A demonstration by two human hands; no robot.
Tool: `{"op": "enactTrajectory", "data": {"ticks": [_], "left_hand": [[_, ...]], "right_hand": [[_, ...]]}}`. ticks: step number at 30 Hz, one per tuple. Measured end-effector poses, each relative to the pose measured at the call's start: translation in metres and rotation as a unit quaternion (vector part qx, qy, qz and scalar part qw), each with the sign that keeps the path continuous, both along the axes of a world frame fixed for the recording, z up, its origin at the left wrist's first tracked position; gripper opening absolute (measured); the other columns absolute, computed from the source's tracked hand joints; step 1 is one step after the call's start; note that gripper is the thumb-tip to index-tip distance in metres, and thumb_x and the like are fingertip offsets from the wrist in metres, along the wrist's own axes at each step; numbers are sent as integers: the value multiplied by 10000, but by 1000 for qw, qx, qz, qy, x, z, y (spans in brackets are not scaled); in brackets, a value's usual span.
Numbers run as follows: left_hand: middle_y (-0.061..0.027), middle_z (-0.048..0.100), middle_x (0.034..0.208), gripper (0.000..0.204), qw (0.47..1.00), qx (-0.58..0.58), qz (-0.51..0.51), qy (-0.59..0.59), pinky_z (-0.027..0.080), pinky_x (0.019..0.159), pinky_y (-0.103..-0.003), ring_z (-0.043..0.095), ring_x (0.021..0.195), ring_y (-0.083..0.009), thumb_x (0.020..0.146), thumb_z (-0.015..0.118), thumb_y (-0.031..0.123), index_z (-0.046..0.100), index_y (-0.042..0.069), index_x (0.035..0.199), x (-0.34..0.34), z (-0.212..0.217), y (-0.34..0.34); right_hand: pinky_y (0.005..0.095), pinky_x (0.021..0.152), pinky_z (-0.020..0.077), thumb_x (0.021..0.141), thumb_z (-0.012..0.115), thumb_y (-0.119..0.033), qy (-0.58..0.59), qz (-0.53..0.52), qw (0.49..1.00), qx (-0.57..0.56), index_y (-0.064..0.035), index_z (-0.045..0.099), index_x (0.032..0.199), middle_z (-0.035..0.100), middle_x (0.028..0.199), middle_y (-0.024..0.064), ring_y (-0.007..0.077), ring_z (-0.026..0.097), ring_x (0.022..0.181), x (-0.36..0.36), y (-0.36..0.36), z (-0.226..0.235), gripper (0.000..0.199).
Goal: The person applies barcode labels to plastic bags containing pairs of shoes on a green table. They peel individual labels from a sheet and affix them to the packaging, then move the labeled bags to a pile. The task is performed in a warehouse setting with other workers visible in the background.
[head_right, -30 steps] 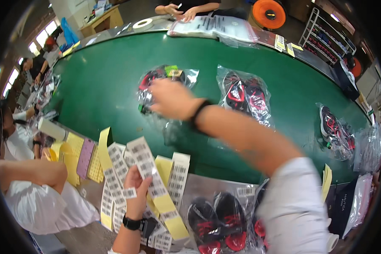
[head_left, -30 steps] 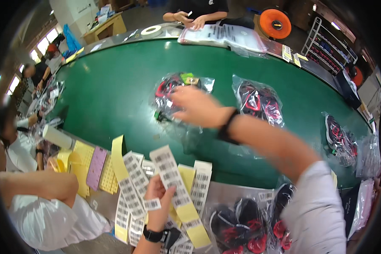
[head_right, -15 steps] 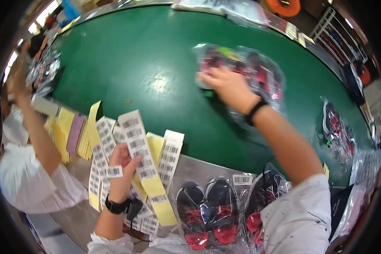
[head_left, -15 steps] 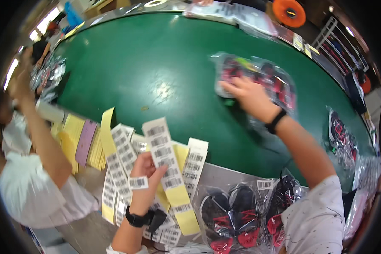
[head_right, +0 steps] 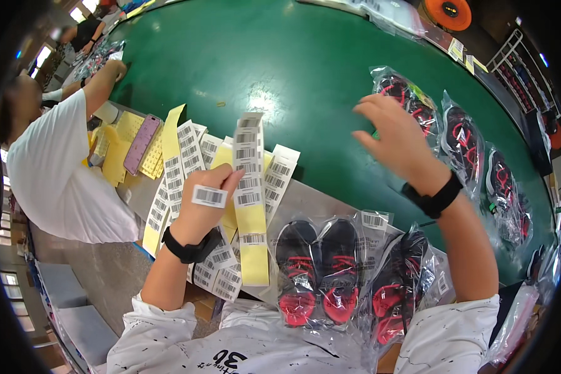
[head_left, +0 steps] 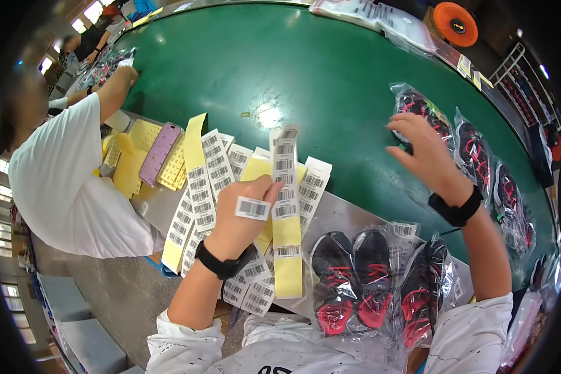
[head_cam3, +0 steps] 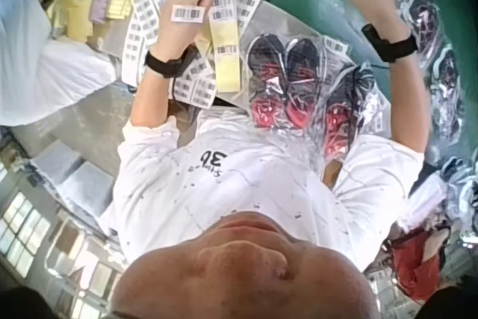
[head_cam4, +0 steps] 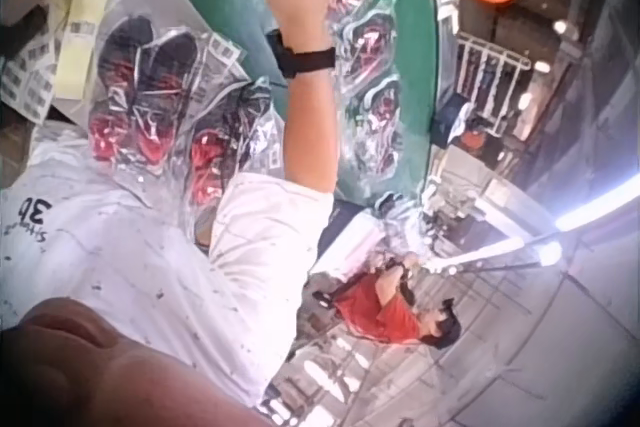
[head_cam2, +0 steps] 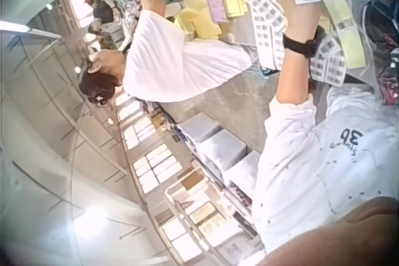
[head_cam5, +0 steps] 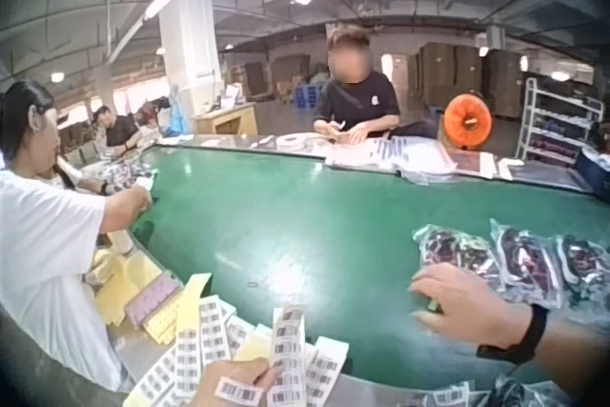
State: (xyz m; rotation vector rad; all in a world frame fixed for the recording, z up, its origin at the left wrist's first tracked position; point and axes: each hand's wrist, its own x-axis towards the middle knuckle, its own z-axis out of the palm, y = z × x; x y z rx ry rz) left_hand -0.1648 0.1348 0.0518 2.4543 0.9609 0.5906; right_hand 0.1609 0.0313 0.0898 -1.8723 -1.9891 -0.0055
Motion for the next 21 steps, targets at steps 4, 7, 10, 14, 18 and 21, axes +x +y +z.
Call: {"op": "enactTrajectory", "data": {"ticks": [4, 7, 10, 14, 18, 21], "left_hand": [[-21, 636, 729, 132, 946, -281, 17, -161, 439, 558, -228, 548, 618, -53, 940, 581, 103, 605, 3, 857, -8, 3, -4], [-12, 643, 775, 115, 900, -372, 8, -228, 421, 605, -200, 542, 669, -50, 940, 584, 103, 592, 6, 881, -7, 11, -10], [-9, 638, 759, 122, 903, -363, 12, -229, 405, 581, -198, 525, 662, -44, 938, 588, 104, 591, 10, 860, -9, 11, -10], [-45, 644, 819, 168, 926, -332, 32, -178, 456, 632, -211, 591, 740, -81, 936, 594, 122, 569, -18, 1026, -8, 5, -8], [-123, 619, 1034, 365, 960, -224, 65, -153, 525, 763, -266, 641, 927, -168, 938, 580, 114, 460, -38, 1247, -16, -14, -8], [-144, 590, 1110, 361, 961, -227, 62, -144, 518, 821, -294, 626, 997, -187, 936, 564, 72, 445, -38, 1258, -18, -21, -12]], "right_hand": [[364, 794, 510, 815, 670, -167, 237, 35, 970, -43, 37, 653, 967, 662, 960, 153, 290, 642, 871, -59, 18, 24, 256], [347, 735, 523, 837, 659, -197, 346, 56, 935, -49, 50, 664, 913, 677, 935, 161, 250, 652, 805, -79, 27, 25, 259], [346, 756, 519, 838, 676, -264, 401, 61, 907, -114, 47, 650, 991, 676, 1028, 158, 245, 654, 841, -90, 45, 25, 348], [316, 778, 521, 809, 741, -339, 295, 71, 952, -40, 37, 516, 1238, 660, 962, 142, 205, 632, 881, -96, 71, 3, 614], [310, 743, 523, 749, 791, -419, 318, -48, 914, -248, 47, 390, 1361, 641, 1022, 157, 202, 631, 885, -97, 105, -21, 868], [297, 711, 515, 747, 797, -400, 431, -84, 848, -297, 69, 372, 1366, 640, 1018, 149, 189, 627, 876, -93, 119, -49, 886]]}}
